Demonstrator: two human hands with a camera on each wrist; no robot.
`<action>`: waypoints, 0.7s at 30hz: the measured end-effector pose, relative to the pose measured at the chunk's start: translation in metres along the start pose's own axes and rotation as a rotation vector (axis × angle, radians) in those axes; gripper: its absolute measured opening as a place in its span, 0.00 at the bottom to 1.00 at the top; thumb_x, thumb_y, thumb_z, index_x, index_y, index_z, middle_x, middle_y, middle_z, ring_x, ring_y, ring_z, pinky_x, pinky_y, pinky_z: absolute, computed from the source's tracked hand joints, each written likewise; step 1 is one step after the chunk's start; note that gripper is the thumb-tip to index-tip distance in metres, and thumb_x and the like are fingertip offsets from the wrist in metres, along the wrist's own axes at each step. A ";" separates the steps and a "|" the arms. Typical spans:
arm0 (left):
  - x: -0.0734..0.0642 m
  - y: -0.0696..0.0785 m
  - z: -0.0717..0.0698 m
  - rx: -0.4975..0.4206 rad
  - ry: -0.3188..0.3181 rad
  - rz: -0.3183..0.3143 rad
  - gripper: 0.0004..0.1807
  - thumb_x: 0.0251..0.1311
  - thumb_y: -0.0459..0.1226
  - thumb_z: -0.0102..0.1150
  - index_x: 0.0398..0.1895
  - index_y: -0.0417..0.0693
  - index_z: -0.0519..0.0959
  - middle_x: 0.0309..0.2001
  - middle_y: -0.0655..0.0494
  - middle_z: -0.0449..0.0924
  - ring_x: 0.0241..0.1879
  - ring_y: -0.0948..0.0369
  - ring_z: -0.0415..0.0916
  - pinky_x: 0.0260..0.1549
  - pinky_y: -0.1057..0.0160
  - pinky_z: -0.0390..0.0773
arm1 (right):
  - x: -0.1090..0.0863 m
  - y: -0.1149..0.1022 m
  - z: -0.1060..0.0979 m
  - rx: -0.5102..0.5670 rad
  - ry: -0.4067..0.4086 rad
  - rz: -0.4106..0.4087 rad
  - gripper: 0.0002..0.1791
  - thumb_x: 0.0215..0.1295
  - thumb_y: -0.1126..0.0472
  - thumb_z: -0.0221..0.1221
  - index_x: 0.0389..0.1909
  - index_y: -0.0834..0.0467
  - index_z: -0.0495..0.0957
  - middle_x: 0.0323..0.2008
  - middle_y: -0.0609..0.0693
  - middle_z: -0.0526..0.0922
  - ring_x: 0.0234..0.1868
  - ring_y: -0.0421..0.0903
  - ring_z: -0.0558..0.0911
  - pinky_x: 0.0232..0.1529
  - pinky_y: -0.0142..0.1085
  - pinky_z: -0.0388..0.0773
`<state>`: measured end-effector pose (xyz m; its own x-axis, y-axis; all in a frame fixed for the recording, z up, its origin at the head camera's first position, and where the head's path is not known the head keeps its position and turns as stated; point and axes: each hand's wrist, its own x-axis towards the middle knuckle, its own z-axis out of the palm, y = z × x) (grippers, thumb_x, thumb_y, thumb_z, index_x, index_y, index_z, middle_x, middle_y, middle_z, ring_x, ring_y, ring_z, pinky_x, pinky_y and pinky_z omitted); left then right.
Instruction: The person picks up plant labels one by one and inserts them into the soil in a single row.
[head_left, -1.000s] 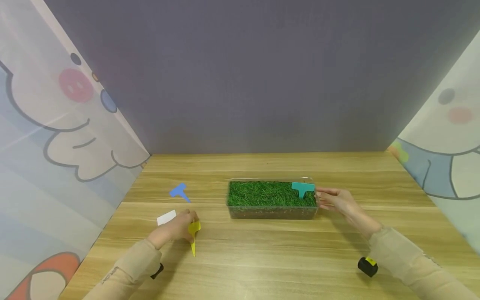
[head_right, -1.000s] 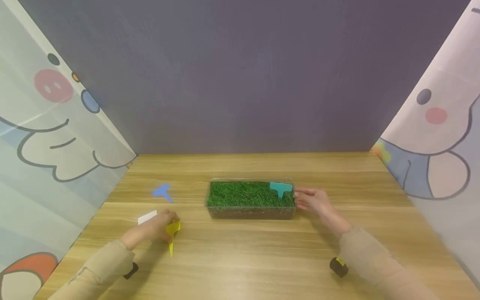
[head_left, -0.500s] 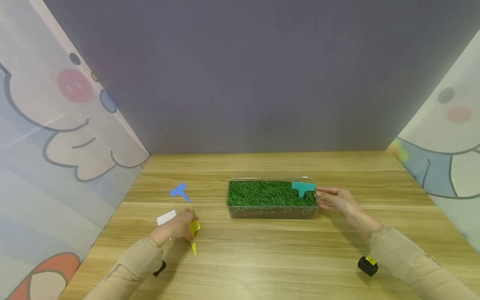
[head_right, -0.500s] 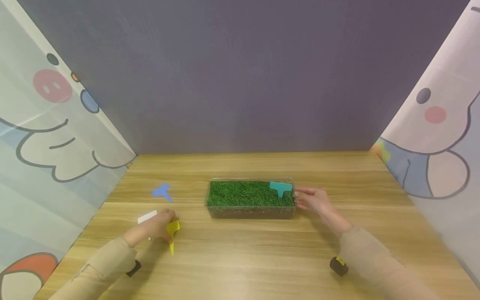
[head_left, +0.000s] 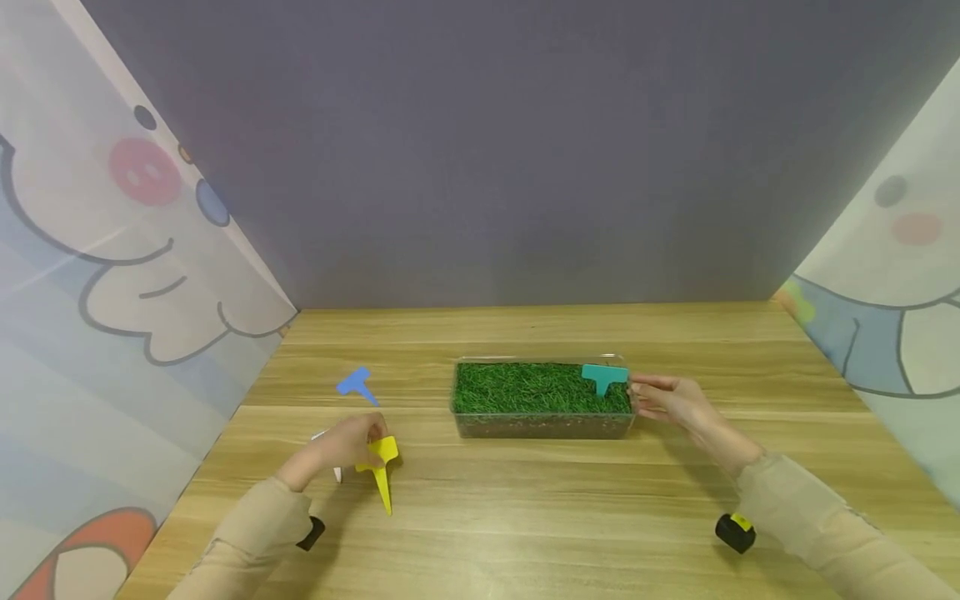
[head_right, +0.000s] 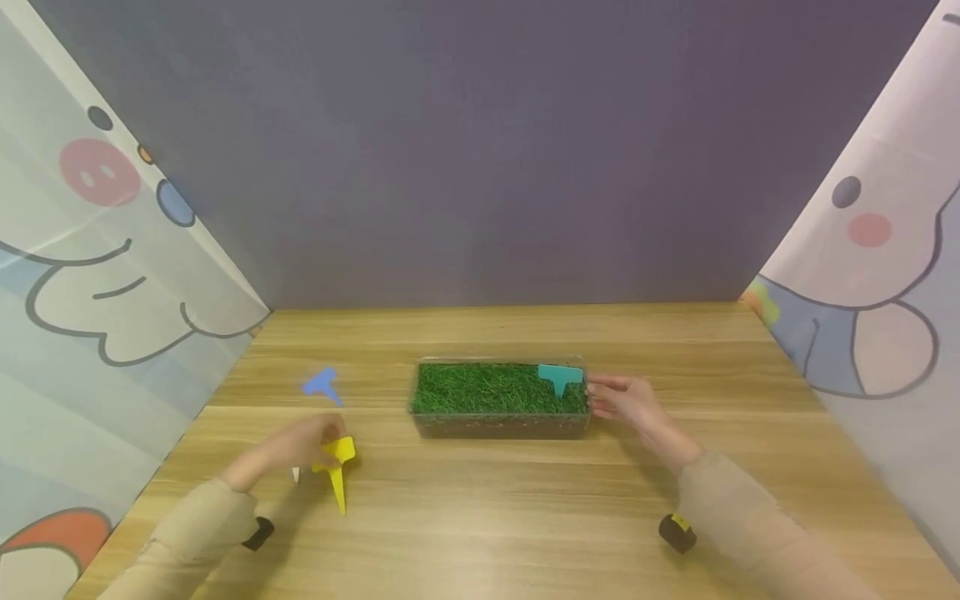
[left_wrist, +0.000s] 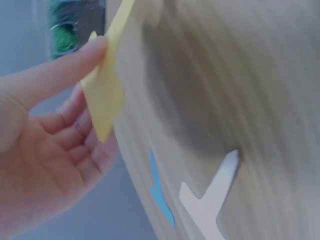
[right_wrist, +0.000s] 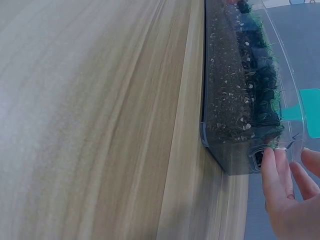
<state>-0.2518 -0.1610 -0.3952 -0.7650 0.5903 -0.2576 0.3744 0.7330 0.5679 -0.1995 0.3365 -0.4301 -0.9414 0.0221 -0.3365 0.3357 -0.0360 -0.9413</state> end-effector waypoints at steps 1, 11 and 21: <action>0.000 0.000 -0.002 -0.020 -0.002 0.020 0.15 0.39 0.29 0.67 0.30 0.40 0.71 0.30 0.54 0.73 0.31 0.58 0.69 0.32 0.61 0.73 | -0.001 -0.001 0.001 -0.001 0.004 0.004 0.42 0.36 0.50 0.69 0.55 0.62 0.68 0.38 0.45 0.80 0.38 0.43 0.80 0.45 0.35 0.74; -0.006 0.011 -0.019 -0.214 -0.070 0.158 0.07 0.47 0.34 0.63 0.27 0.42 0.75 0.24 0.58 0.73 0.23 0.66 0.67 0.23 0.70 0.71 | -0.017 -0.017 0.011 -0.026 -0.043 -0.050 0.23 0.56 0.62 0.59 0.53 0.63 0.70 0.42 0.51 0.80 0.37 0.42 0.80 0.43 0.34 0.76; -0.004 0.028 -0.029 -0.205 -0.035 0.225 0.05 0.49 0.34 0.62 0.27 0.42 0.77 0.24 0.59 0.74 0.23 0.67 0.67 0.23 0.71 0.70 | 0.001 0.002 -0.001 -0.021 0.013 -0.011 0.38 0.44 0.54 0.66 0.57 0.64 0.65 0.44 0.52 0.78 0.40 0.44 0.80 0.45 0.35 0.75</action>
<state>-0.2535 -0.1527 -0.3552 -0.6547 0.7443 -0.1321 0.4163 0.5009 0.7588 -0.1996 0.3371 -0.4319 -0.9446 0.0351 -0.3264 0.3261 -0.0144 -0.9452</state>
